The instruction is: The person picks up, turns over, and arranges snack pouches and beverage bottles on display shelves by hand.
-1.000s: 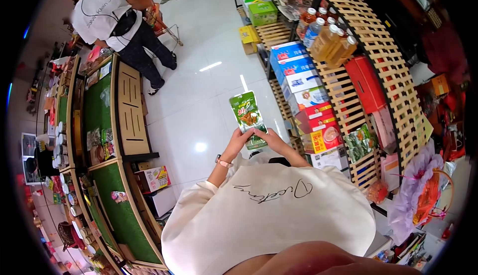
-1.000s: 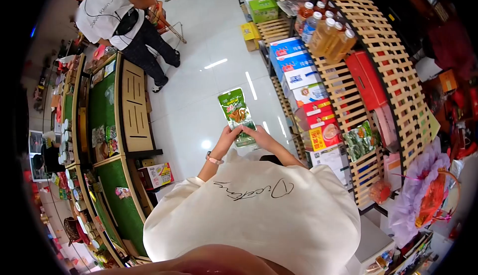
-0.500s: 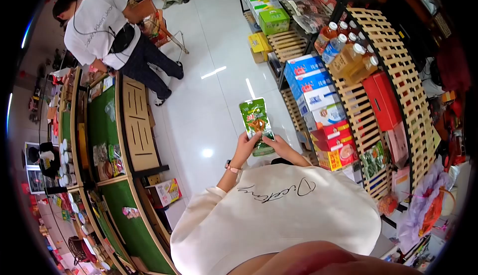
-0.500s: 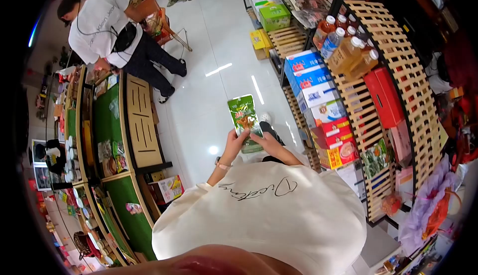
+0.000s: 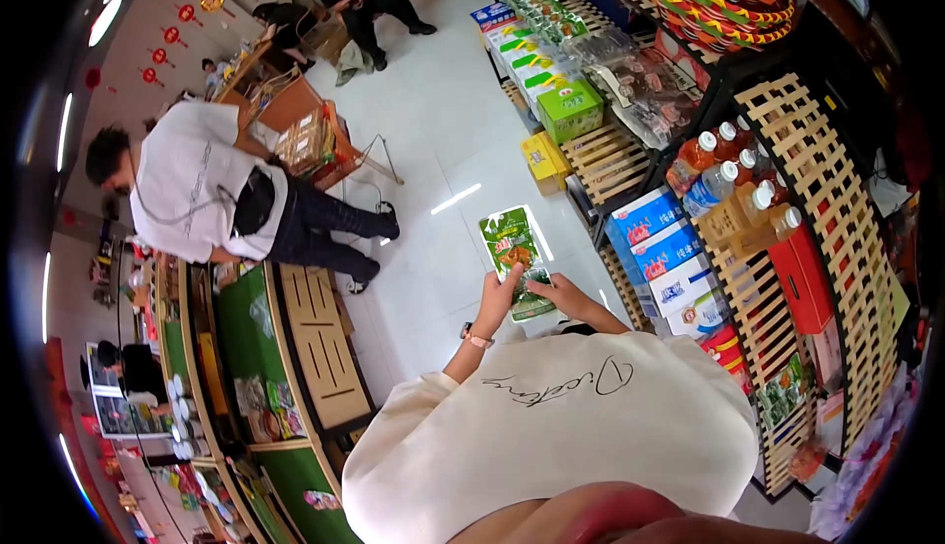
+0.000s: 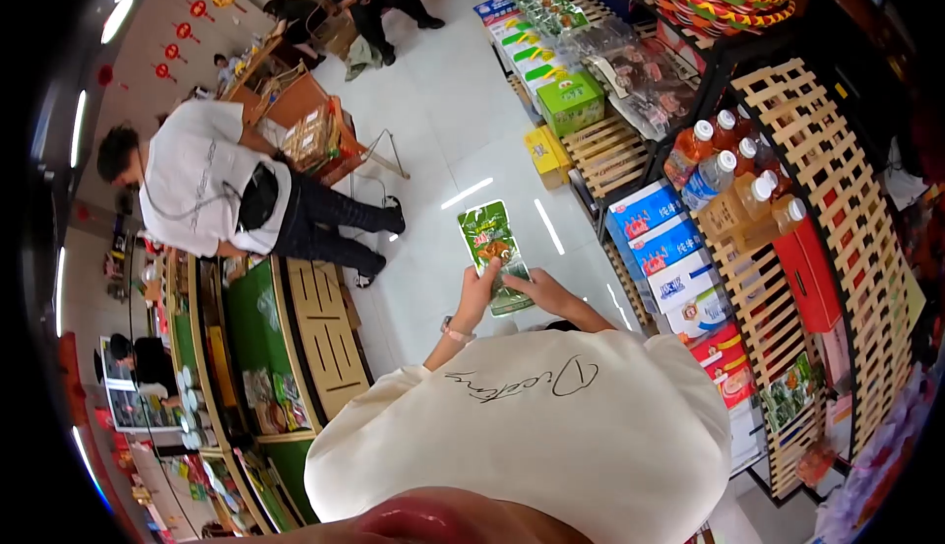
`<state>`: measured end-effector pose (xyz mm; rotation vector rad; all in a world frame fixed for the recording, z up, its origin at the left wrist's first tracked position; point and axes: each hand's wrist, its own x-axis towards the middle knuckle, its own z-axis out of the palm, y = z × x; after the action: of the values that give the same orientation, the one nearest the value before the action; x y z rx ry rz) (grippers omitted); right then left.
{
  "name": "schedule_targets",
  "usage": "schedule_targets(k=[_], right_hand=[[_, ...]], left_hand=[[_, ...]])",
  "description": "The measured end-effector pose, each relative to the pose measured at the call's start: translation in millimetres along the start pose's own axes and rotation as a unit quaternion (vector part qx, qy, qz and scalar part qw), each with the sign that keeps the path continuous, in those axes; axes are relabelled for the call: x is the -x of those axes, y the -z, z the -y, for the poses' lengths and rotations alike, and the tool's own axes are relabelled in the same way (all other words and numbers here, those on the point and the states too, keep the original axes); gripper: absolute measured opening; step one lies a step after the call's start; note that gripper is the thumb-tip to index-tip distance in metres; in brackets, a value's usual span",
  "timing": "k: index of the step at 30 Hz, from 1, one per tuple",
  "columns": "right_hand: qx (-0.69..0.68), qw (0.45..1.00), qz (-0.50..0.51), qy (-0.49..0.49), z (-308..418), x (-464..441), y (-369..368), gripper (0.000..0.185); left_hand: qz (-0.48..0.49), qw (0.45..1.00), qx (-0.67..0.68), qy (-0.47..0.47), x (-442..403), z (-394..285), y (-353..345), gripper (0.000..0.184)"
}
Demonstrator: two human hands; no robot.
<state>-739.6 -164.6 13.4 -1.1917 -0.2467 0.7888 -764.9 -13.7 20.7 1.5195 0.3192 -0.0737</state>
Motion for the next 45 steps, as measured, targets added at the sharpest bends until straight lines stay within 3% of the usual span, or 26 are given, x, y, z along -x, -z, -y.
schedule_targets(k=[6,9,10,12,18,20,22,23,27,30,33,34,35,38,40,42,45], right_hand=[[-0.002,1.0,-0.015,-0.025,19,-46,27,0.034],[0.011,0.998,-0.016,-0.054,20,-69,34,0.033],[0.018,0.998,-0.017,-0.06,19,-82,39,0.033],[0.027,0.998,-0.018,-0.054,19,-107,43,0.031],[0.092,0.993,-0.031,-0.068,38,-198,38,0.03],[0.057,0.994,-0.023,-0.093,41,-243,35,0.03],[0.038,0.997,-0.059,-0.043,63,-277,21,0.03],[0.064,0.994,-0.046,-0.081,65,-298,22,0.03],[0.004,0.996,-0.085,-0.003,100,-361,4,0.033],[0.076,0.991,-0.106,-0.007,109,-397,7,0.032],[0.031,0.992,-0.125,-0.001,114,-413,9,0.03],[0.018,0.991,-0.132,0.006,117,-420,12,0.029],[0.035,0.987,-0.15,0.04,106,-428,15,0.029],[0.086,0.983,-0.14,-0.086,105,-435,42,0.028],[0.086,0.981,-0.156,-0.081,104,-442,56,0.027],[-0.013,0.984,-0.175,-0.015,114,-452,65,0.023],[-0.065,0.984,-0.165,-0.013,119,-474,97,0.02]], left_hand=[[-0.017,0.996,0.084,0.038,-58,-16,-8,0.032],[0.03,0.999,0.019,0.038,-87,-2,12,0.032],[-0.03,0.996,-0.015,0.081,-89,-7,12,0.032],[-0.014,0.998,0.044,0.036,-108,-20,15,0.032],[0.047,0.995,0.006,0.082,-193,-24,79,0.033],[0.019,0.998,-0.008,0.052,-227,-33,100,0.035],[0.004,0.998,-0.012,0.055,-260,-48,119,0.034],[0.037,0.997,-0.007,0.066,-278,-54,136,0.035],[0.081,0.997,0.001,0.013,-342,-95,170,0.036],[0.133,0.991,0.026,-0.007,-388,-106,186,0.036],[0.213,0.971,-0.102,0.023,-424,-114,202,0.037],[0.231,0.961,-0.148,0.031,-436,-121,203,0.036],[0.214,0.973,-0.08,-0.014,-441,-123,193,0.035],[0.24,0.966,-0.091,0.022,-479,-115,185,0.032],[0.268,0.959,-0.089,0.019,-503,-115,174,0.031],[0.297,0.95,-0.101,0.003,-525,-123,161,0.031],[0.323,0.938,-0.128,-0.001,-565,-127,145,0.029]])
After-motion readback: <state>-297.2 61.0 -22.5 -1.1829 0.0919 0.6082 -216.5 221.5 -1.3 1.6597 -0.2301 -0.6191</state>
